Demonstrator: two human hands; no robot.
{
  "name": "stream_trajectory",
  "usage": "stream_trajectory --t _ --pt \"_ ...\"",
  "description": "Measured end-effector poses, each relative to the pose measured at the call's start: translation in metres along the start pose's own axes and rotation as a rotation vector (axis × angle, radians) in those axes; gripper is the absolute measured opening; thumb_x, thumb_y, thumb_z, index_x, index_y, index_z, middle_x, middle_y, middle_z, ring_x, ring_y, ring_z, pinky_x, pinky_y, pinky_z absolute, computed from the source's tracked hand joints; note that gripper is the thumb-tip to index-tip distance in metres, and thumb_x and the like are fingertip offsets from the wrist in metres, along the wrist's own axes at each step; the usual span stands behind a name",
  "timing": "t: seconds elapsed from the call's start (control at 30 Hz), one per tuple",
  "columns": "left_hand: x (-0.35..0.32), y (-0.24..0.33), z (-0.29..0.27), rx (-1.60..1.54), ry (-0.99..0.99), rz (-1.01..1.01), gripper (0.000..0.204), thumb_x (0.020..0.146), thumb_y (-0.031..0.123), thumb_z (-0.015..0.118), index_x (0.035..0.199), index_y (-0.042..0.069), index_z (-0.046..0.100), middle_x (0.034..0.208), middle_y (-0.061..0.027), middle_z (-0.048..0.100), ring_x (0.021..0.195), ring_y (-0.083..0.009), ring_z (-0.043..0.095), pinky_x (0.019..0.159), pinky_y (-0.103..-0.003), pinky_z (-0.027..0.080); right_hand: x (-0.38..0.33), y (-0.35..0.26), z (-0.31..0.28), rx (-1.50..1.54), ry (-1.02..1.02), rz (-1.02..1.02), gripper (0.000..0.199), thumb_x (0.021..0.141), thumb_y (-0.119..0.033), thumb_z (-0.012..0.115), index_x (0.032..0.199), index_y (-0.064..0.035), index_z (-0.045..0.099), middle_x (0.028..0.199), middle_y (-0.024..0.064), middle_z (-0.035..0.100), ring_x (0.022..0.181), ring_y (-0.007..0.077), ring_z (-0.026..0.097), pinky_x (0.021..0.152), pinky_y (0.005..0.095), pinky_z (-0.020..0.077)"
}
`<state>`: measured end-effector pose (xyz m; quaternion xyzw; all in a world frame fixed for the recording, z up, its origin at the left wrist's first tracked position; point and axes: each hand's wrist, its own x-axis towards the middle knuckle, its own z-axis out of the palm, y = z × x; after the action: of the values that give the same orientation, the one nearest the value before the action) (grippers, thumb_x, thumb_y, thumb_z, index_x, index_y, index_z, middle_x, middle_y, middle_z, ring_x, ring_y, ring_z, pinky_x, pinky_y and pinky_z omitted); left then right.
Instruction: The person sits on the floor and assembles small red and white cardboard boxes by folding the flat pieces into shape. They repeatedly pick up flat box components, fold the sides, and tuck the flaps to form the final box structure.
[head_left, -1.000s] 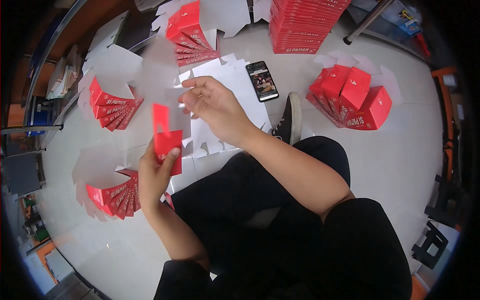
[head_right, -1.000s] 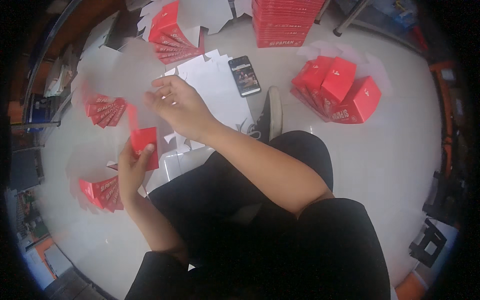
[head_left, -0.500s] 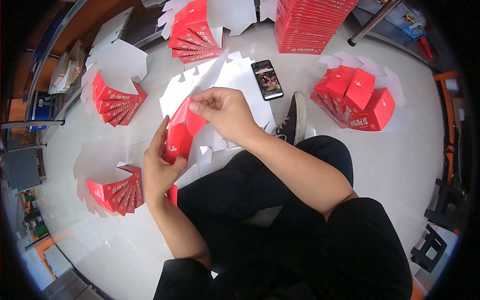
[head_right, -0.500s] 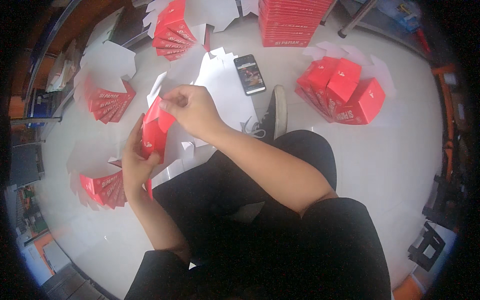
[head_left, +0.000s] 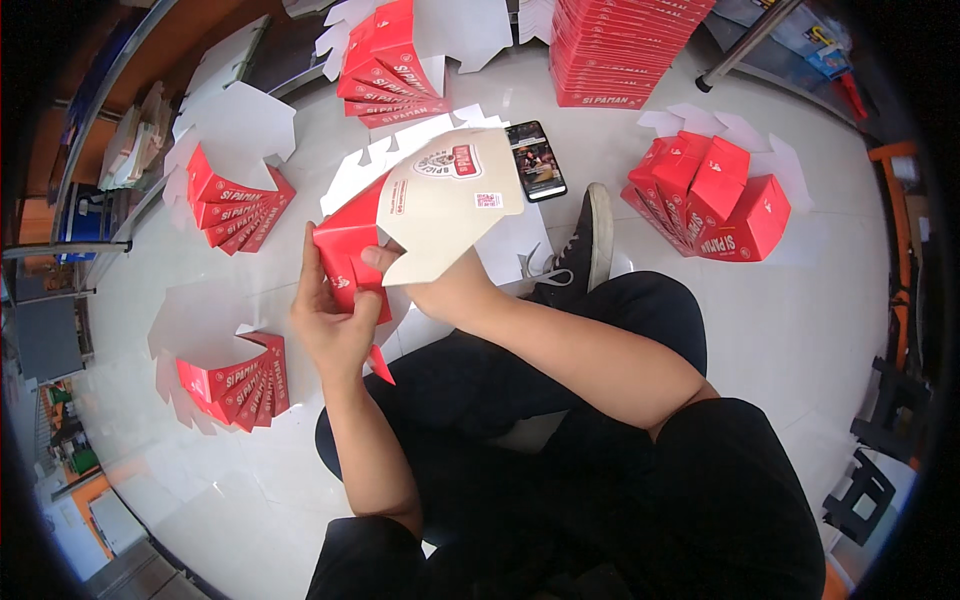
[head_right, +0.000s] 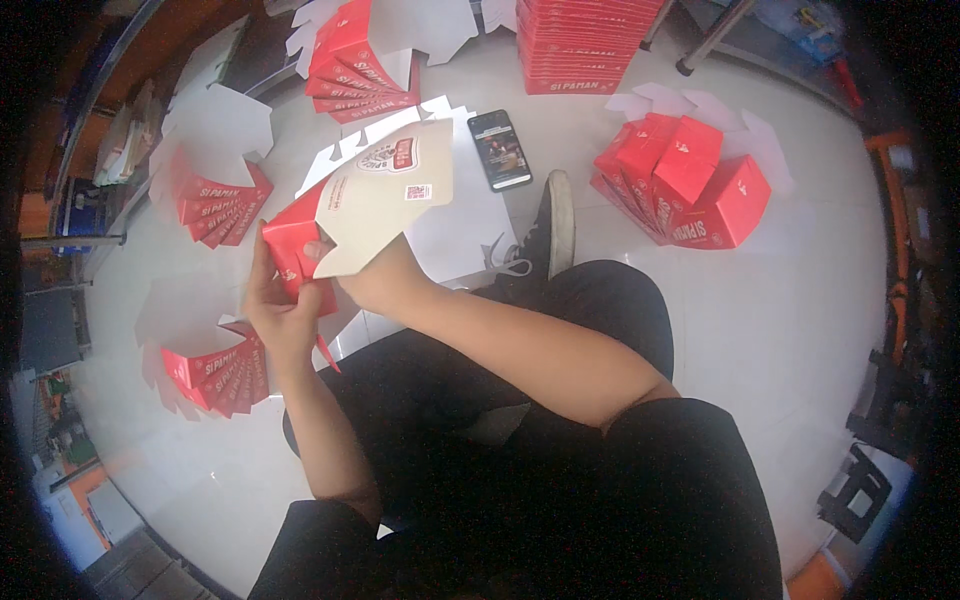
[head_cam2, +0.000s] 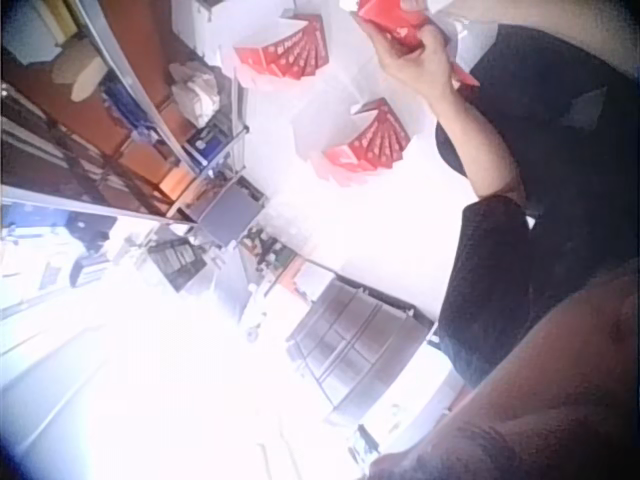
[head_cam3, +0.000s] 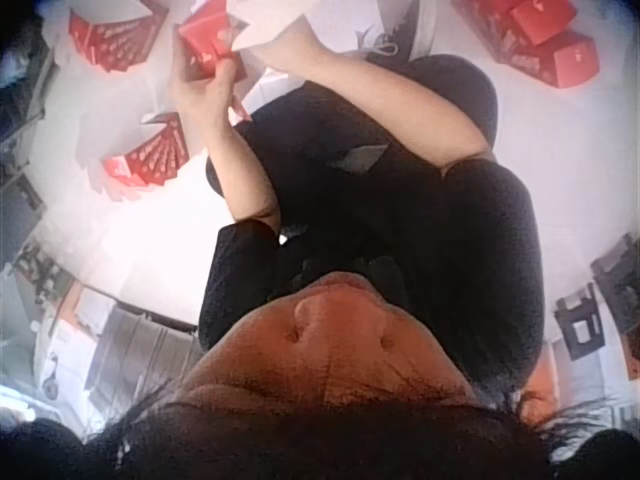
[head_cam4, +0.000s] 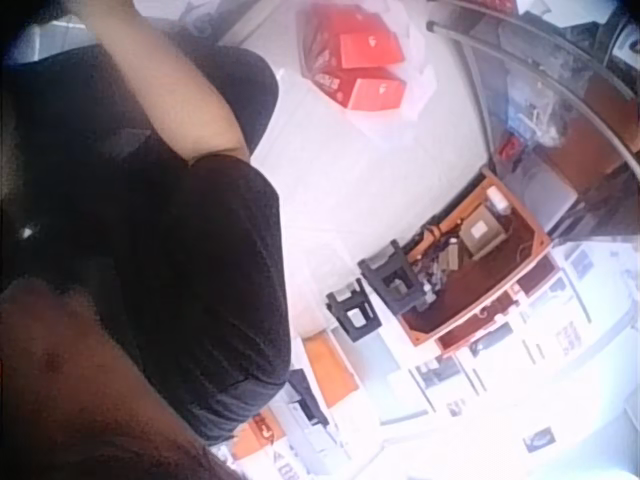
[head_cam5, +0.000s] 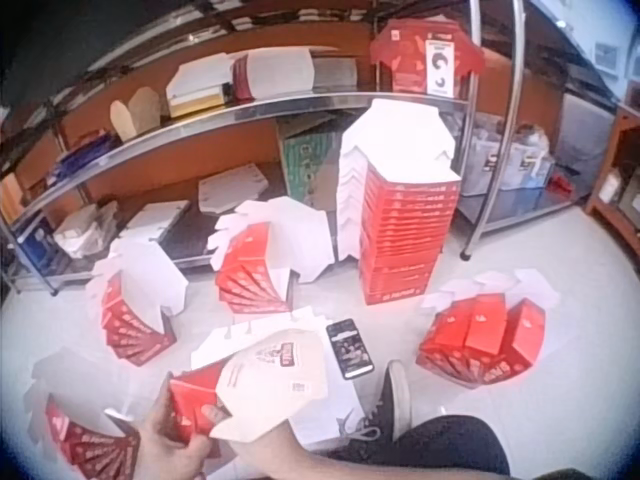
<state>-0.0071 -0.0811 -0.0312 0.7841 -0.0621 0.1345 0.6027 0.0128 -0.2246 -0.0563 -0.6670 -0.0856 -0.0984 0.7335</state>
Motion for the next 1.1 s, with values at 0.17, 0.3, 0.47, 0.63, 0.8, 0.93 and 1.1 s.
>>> stream_trajectory --t 0.17,0.3,0.47,0.63,0.8,0.93,1.1 --pt "0.0 0.012 0.005 -0.02 -0.003 -0.043 0.084 0.071 -0.01 0.058 0.152 0.002 0.039 0.134 -0.021 0.06 0.109 -0.0228 0.067 0.082 -0.03 0.058 0.008 -0.007 -0.005 -0.092 -0.041 0.051 0.026 0.091 -0.02 0.074 0.104 0.0011 0.064 0.092 0.0108 0.067 0.084 0.0243 0.065 0.076 0.0382 0.0517" --pt "0.008 0.019 -0.001 0.144 -0.169 -0.135 0.085 0.072 -0.011 0.059 0.153 0.004 0.038 0.137 -0.0198 0.058 0.109 -0.0244 0.067 0.078 -0.03 0.059 0.01 0.003 -0.011 -0.097 -0.064 -0.086 0.024 0.088 -0.014 0.073 0.105 0.0012 0.065 0.094 0.0124 0.067 0.086 0.0276 0.065 0.078 0.0391 0.0515" --pt "0.007 -0.001 -0.025 0.017 0.033 -0.186 0.081 0.072 -0.011 0.062 0.149 0.003 0.041 0.138 -0.0184 0.056 0.108 -0.0238 0.067 0.079 -0.031 0.06 0.016 -0.024 -0.018 -0.034 -0.273 0.153 0.025 0.084 -0.006 0.073 0.107 0.0008 0.067 0.088 0.0111 0.067 0.082 0.0257 0.065 0.079 0.0369 0.0516" --pt "0.016 0.0 -0.048 -0.257 0.332 -0.211 0.072 0.081 -0.014 0.055 0.148 0.004 0.037 0.13 -0.0157 0.057 0.096 -0.0216 0.067 0.079 -0.034 0.06 0.012 -0.017 -0.017 -0.019 -0.323 0.157 0.025 0.085 0.0 0.071 0.11 -0.0009 0.067 0.082 0.0043 0.06 0.074 0.0156 0.056 0.073 0.0315 0.0485" --pt "0.014 -0.004 -0.055 -0.422 0.545 -0.208 0.061 0.095 0.001 0.053 0.15 0.002 0.027 0.122 -0.0152 0.059 0.101 -0.0242 0.066 0.083 -0.042 0.059 0.005 -0.025 -0.014 -0.137 -0.434 -0.275 0.031 0.081 -0.001 0.073 0.111 -0.0028 0.066 0.088 0.0083 0.062 0.085 0.0273 0.061 0.081 0.0375 0.0508" --pt "0.013 -0.011 -0.049 -0.595 0.515 -0.225 0.059 0.098 0.004 0.053 0.149 0.004 0.025 0.118 -0.0143 0.06 0.103 -0.0246 0.065 0.085 -0.047 0.059 -0.001 -0.014 -0.006 -0.183 -0.346 -0.472 0.02 0.079 -0.002 0.075 0.097 -0.0025 0.068 0.085 0.0057 0.064 0.082 0.0251 0.063 0.075 0.0366 0.052" --pt "0.006 -0.008 -0.019 -0.542 0.494 -0.249 0.062 0.094 0.001 0.054 0.149 0.005 0.025 0.118 -0.0132 0.059 0.102 -0.0252 0.066 0.082 -0.047 0.059 -0.004 -0.022 0.0 -0.179 -0.061 -0.309 0.011 0.077 -0.001 0.075 0.083 -0.0036 0.067 0.078 0.008 0.064 0.075 0.0272 0.063 0.066 0.0361 0.051"
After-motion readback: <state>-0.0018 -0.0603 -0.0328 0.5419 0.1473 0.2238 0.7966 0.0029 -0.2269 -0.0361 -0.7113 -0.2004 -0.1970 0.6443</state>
